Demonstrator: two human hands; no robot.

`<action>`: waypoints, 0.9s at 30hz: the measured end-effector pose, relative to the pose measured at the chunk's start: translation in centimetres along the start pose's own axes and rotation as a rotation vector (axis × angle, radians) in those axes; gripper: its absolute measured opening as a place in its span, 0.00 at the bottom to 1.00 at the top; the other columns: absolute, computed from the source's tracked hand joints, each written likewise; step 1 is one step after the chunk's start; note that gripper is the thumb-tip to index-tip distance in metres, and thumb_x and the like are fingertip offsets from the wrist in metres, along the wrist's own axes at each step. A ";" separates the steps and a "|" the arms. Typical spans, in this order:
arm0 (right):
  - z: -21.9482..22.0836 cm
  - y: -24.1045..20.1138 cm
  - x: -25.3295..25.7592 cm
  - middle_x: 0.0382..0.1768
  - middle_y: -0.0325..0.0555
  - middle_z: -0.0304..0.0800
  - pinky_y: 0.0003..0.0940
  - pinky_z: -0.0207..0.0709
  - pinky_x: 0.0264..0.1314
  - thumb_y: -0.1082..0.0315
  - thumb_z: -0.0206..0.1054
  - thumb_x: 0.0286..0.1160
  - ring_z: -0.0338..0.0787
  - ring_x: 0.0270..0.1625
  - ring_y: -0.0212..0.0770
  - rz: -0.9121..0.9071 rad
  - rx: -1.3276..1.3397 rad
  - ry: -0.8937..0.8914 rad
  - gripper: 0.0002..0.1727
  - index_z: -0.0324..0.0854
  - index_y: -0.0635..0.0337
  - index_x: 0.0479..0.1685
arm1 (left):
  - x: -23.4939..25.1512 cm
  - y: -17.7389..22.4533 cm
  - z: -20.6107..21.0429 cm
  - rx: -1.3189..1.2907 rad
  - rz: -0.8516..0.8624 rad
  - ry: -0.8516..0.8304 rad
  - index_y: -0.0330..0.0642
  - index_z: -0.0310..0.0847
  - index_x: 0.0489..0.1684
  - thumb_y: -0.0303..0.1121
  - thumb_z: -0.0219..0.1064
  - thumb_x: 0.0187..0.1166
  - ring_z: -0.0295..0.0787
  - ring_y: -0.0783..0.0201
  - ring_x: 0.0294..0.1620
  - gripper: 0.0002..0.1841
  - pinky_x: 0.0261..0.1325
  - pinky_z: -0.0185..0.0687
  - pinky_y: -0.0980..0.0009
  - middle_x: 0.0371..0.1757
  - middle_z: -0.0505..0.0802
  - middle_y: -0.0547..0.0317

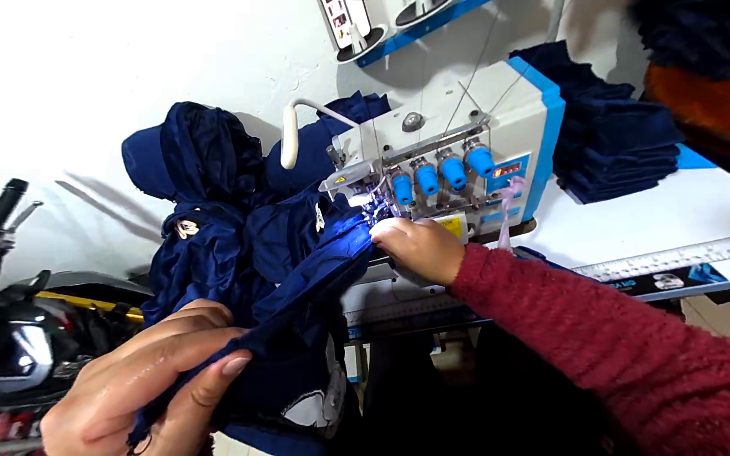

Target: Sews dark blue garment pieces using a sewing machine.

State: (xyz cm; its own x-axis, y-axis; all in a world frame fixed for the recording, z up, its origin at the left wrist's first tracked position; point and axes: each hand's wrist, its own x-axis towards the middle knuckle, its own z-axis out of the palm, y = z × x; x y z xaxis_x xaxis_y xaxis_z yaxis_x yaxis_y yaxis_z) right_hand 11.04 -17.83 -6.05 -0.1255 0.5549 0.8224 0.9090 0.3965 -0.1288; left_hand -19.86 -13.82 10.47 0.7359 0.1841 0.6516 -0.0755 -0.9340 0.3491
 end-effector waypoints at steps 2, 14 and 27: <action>0.5 0.4 -0.2 0.48 0.53 0.96 0.42 0.91 0.41 0.72 0.62 0.83 0.98 0.44 0.49 -0.029 0.029 0.048 0.09 0.88 0.64 0.48 | 0.2 0.0 0.0 0.005 0.003 -0.011 0.53 0.89 0.34 0.40 0.69 0.82 0.89 0.73 0.42 0.07 0.57 0.84 0.69 0.35 0.92 0.74; 0.4 0.8 0.1 0.52 0.51 0.94 0.41 0.90 0.38 0.77 0.62 0.80 0.97 0.45 0.47 -0.080 0.149 0.009 0.13 0.90 0.58 0.53 | 0.2 1.0 1.7 -0.034 0.058 -0.155 0.51 0.89 0.40 0.42 0.67 0.85 0.87 0.74 0.43 0.09 0.58 0.82 0.70 0.34 0.90 0.72; -1.3 1.2 -2.0 0.54 0.47 0.96 0.37 0.90 0.51 0.65 0.64 0.83 0.95 0.54 0.42 -0.052 0.150 -0.039 0.12 0.94 0.58 0.49 | -2.2 1.7 9.0 -0.358 0.147 -0.275 0.35 0.86 0.41 0.34 0.64 0.86 0.83 0.61 0.37 0.10 0.56 0.80 0.67 0.28 0.84 0.54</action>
State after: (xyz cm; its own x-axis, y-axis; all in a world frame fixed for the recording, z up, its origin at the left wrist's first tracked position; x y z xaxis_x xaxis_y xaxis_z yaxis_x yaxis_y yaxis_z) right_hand 12.91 -19.41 -7.17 -0.1889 0.5575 0.8084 0.8317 0.5286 -0.1702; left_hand -15.56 -18.57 3.52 0.8474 -0.0748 0.5256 -0.3833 -0.7713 0.5081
